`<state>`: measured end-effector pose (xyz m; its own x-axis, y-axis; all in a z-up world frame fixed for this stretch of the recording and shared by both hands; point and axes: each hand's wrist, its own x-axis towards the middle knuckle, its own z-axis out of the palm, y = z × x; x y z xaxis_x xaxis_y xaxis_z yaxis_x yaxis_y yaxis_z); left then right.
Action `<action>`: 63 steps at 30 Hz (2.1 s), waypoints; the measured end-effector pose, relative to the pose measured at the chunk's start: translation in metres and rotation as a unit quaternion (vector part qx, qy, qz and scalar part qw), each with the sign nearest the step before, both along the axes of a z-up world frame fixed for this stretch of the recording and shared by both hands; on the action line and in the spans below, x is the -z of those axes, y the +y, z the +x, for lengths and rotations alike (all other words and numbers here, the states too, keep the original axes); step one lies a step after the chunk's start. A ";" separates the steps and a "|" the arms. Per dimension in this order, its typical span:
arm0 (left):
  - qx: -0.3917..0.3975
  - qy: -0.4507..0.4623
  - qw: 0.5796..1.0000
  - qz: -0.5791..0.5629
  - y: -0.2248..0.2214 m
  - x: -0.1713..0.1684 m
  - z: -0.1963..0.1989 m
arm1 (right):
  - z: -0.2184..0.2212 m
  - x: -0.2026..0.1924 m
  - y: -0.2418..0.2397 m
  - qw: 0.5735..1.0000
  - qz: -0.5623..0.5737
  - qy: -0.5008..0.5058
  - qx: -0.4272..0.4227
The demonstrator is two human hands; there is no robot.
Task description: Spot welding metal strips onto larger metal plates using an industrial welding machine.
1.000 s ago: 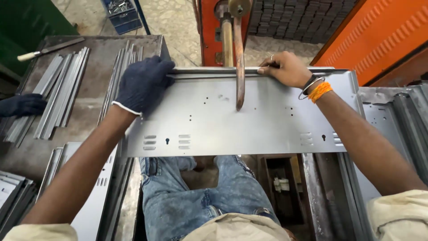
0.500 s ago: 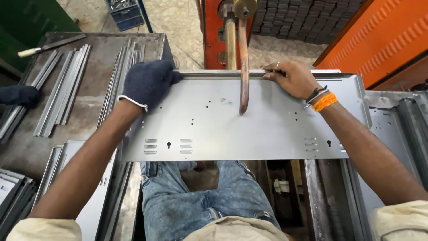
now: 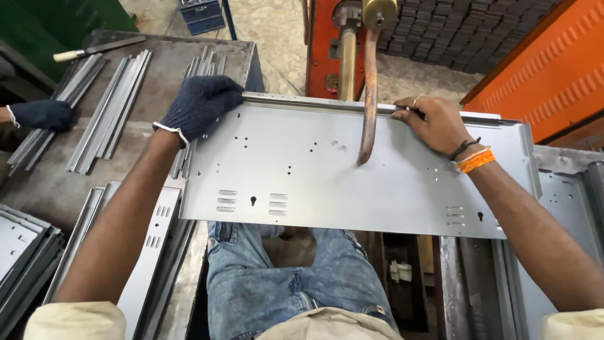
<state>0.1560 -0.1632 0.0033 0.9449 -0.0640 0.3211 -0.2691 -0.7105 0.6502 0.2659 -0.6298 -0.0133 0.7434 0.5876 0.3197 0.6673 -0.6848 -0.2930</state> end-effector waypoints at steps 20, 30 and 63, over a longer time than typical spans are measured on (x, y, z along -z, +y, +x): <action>-0.001 -0.027 0.999 0.022 -0.007 -0.002 -0.004 | 0.007 0.003 0.002 1.000 0.023 0.007 0.006; -0.008 -0.064 0.921 0.385 -0.028 0.001 0.009 | 0.005 0.002 -0.001 0.999 0.009 -0.029 -0.014; -0.010 0.048 0.948 0.315 -0.050 -0.013 -0.035 | -0.033 -0.010 -0.028 0.998 -0.047 -0.029 -0.012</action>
